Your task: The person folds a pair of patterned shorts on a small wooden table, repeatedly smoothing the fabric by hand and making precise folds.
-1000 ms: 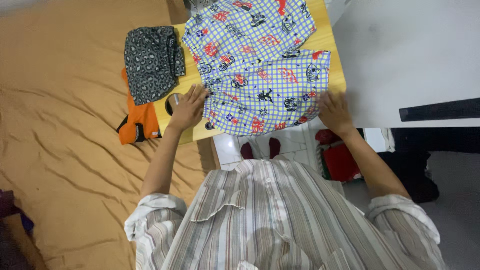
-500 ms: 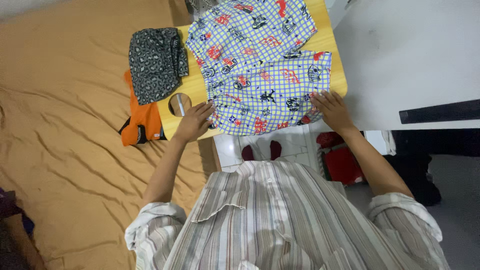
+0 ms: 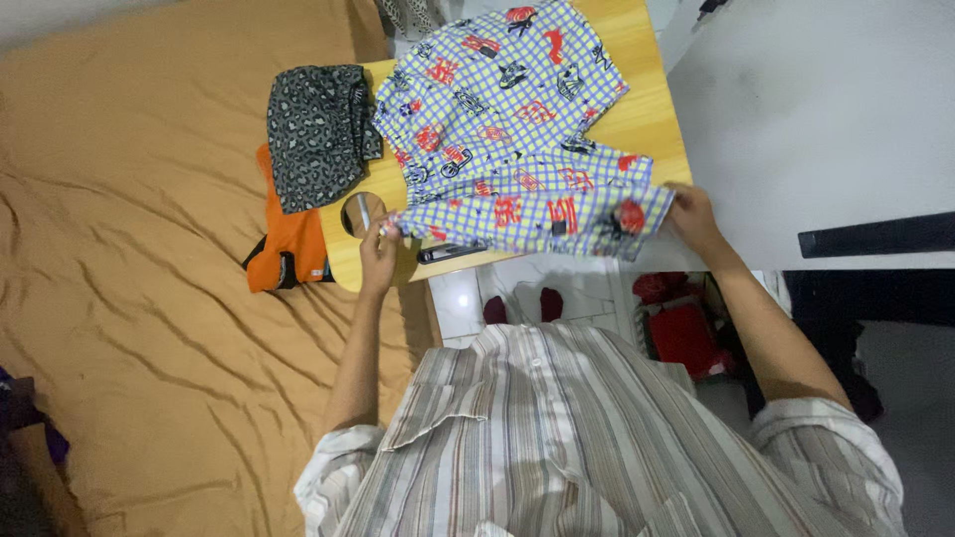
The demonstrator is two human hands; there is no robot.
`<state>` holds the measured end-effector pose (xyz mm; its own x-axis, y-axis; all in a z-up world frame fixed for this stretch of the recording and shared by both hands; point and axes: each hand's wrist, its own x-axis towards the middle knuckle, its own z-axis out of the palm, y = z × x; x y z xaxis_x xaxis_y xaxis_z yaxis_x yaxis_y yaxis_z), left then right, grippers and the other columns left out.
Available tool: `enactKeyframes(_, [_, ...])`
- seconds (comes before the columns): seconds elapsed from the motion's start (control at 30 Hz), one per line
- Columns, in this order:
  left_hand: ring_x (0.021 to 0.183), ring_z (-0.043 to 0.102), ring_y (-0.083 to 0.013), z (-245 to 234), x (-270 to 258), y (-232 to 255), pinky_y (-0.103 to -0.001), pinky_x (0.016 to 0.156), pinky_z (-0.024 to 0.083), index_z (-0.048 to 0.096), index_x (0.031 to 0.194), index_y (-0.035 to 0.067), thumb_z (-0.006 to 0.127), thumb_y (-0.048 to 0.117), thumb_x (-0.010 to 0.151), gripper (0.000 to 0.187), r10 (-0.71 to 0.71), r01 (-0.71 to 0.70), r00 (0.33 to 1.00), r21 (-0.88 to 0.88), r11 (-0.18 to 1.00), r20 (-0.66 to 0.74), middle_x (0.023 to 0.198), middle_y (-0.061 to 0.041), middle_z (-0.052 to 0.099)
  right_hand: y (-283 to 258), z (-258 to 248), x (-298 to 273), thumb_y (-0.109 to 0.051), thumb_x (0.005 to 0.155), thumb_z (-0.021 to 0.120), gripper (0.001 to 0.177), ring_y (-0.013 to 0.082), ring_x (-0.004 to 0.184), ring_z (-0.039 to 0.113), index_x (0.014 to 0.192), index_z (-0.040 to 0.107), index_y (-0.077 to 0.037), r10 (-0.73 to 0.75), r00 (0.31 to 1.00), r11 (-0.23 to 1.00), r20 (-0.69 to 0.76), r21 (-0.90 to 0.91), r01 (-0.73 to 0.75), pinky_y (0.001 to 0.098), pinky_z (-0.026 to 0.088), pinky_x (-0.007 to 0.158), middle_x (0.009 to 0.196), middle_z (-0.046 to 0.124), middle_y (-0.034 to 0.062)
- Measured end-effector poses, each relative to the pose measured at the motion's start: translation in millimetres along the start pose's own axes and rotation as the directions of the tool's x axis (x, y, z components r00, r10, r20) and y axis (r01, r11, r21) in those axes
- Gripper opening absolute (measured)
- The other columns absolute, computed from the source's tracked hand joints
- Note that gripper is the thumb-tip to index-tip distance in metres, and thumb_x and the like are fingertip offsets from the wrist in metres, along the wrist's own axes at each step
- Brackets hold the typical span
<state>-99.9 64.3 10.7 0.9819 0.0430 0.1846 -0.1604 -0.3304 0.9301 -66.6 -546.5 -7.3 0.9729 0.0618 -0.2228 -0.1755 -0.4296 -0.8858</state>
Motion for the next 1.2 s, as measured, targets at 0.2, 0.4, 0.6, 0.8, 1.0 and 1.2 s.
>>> enactKeyframes(0.2, [0.078,0.046,-0.0088,49.7,63.0,-37.0,-0.029,0.068,0.041,0.061,0.094,-0.006,0.06,0.033,0.112,0.042,-0.241,0.202,0.899,-0.141,0.969,-0.367,0.085,-0.003,0.055,-38.5,13.9,111.6,-0.025,0.106,0.062,0.03,0.0145,0.076,0.063,0.112,0.071,0.003,0.121,0.989,0.95,-0.084,0.3,-0.091,0.0347,0.053,0.068,0.09,0.072,0.0121])
enactKeyframes(0.4, [0.062,0.05,-0.0066,56.2,63.0,-14.3,-0.027,0.056,0.043,0.063,0.083,-0.001,0.061,0.035,0.105,0.042,-0.251,0.239,0.888,-0.081,0.968,-0.384,0.069,0.001,0.06,-74.1,21.4,129.1,-0.038,0.098,0.062,0.039,0.0136,0.076,0.075,0.109,0.069,0.0,0.425,0.905,0.755,-0.023,0.56,-0.341,0.0325,0.063,0.067,0.095,0.078,0.0065])
enactKeyframes(0.6, [0.06,0.042,-0.0056,24.4,38.4,-35.2,-0.026,0.051,0.032,0.062,0.079,0.002,0.071,0.039,0.103,0.045,-0.52,0.504,0.847,-0.143,0.852,-0.114,0.07,0.002,0.055,-89.2,-21.6,79.0,-0.043,0.098,0.07,0.047,0.0084,0.091,0.067,0.119,0.072,-0.001,0.216,0.967,0.974,0.132,0.041,-0.223,0.0264,0.053,0.078,0.102,0.075,-0.0006])
enactKeyframes(0.8, [0.068,0.066,-0.0128,14.8,37.2,1.0,-0.023,0.049,0.04,0.061,0.097,0.01,0.067,0.036,0.096,0.028,-0.68,0.696,0.697,-0.445,0.563,0.23,0.083,-0.003,0.071,-108.1,-21.5,70.4,-0.031,0.101,0.058,0.033,0.0157,0.097,0.068,0.123,0.068,-0.008,0.416,0.857,0.87,0.306,0.141,-0.473,0.0322,0.055,0.08,0.109,0.073,0.0028])
enactKeyframes(1.0, [0.088,0.076,-0.016,14.3,41.3,8.0,-0.026,0.072,0.062,0.064,0.115,0.007,0.06,0.035,0.1,0.032,-0.615,0.618,0.747,-0.604,0.504,0.251,0.101,-0.007,0.075,-86.9,-28.0,85.2,-0.022,0.105,0.06,0.024,0.0143,0.103,0.066,0.121,0.06,-0.004,0.005,0.979,0.83,0.202,0.545,-0.117,0.0295,0.056,0.091,0.116,0.068,0.0059])
enactKeyframes(1.2, [0.057,0.06,-0.0158,28.3,19.4,-18.3,-0.027,0.05,0.047,0.065,0.104,-0.001,0.068,0.033,0.104,0.034,-0.589,0.599,0.798,-0.259,0.757,0.125,0.077,-0.009,0.07,-19.1,-2.4,85.0,-0.012,0.088,0.082,0.033,0.0102,0.083,0.056,0.106,0.056,-0.003,-0.103,0.986,0.987,-0.13,-0.137,0.085,0.0276,0.05,0.075,0.095,0.061,0.0058])
